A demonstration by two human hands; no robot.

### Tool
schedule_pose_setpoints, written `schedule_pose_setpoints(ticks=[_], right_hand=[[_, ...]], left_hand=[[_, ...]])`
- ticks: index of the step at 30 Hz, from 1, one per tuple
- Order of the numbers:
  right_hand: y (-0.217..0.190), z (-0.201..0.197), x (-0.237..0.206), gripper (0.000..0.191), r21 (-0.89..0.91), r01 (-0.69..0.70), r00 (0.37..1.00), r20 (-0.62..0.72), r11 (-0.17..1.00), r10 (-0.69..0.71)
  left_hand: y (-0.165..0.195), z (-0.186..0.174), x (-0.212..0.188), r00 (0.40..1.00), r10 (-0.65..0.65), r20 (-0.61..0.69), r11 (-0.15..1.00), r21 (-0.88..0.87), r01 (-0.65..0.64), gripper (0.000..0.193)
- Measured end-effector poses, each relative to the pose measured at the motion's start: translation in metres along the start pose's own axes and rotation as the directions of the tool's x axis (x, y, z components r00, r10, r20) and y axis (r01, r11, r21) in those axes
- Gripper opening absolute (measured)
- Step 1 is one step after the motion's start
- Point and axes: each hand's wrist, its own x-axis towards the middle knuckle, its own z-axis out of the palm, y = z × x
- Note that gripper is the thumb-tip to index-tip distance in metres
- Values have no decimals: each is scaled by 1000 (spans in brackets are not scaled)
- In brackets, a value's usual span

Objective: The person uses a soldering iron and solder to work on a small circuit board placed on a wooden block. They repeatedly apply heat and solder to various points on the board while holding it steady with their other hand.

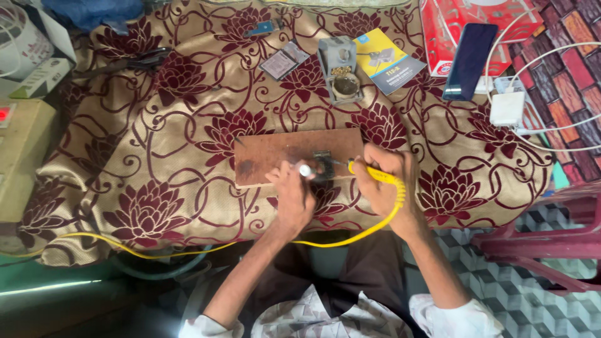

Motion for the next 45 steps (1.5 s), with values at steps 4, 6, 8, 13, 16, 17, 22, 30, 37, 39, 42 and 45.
schedule_pose_setpoints(ticks=[4,6,8,13,16,17,22,30,37,39,42,45], right_hand=[[0,3,-14,33,3,-11,1000,-20,1000,11],[3,3,-26,30,-38,58,998,-15,998,-58],[10,4,-35,26,-136,222,975,1,966,-224],[24,20,-66,25,-78,131,990,-49,988,-135],[31,30,-79,30,-11,24,993,-111,1000,-25],[32,33,-82,30,9,-9,991,-132,1000,11],[32,35,-87,26,-56,106,971,-210,993,-115],[30,27,-69,26,-97,144,960,-228,985,-163],[30,16,-69,19,-167,112,959,-242,980,-151],[30,14,-71,20,-139,87,954,-275,987,-123],[31,15,-73,19,-148,121,947,-279,982,-159],[34,18,-73,21,-152,120,955,-253,981,-156]], left_hand=[[3,-4,-1,998,31,48,999,-12,-30,49],[5,-5,-2,997,76,31,994,-76,-74,49],[6,-5,-3,999,41,21,998,-41,-40,46],[5,-2,-3,1000,11,6,1000,-2,-11,45],[4,-1,-3,1000,5,-26,1000,-3,-6,45],[4,-1,-3,1000,9,-26,1000,17,-9,45],[8,-3,-2,998,51,-32,999,-5,-52,45],[10,-4,1,999,46,-25,999,18,-46,39],[7,-2,-2,999,25,-36,999,31,-24,40],[6,0,-4,1000,-7,-20,998,65,9,41],[4,1,-4,997,46,-59,999,8,-46,41],[4,2,-4,998,33,-57,999,14,-32,38]])
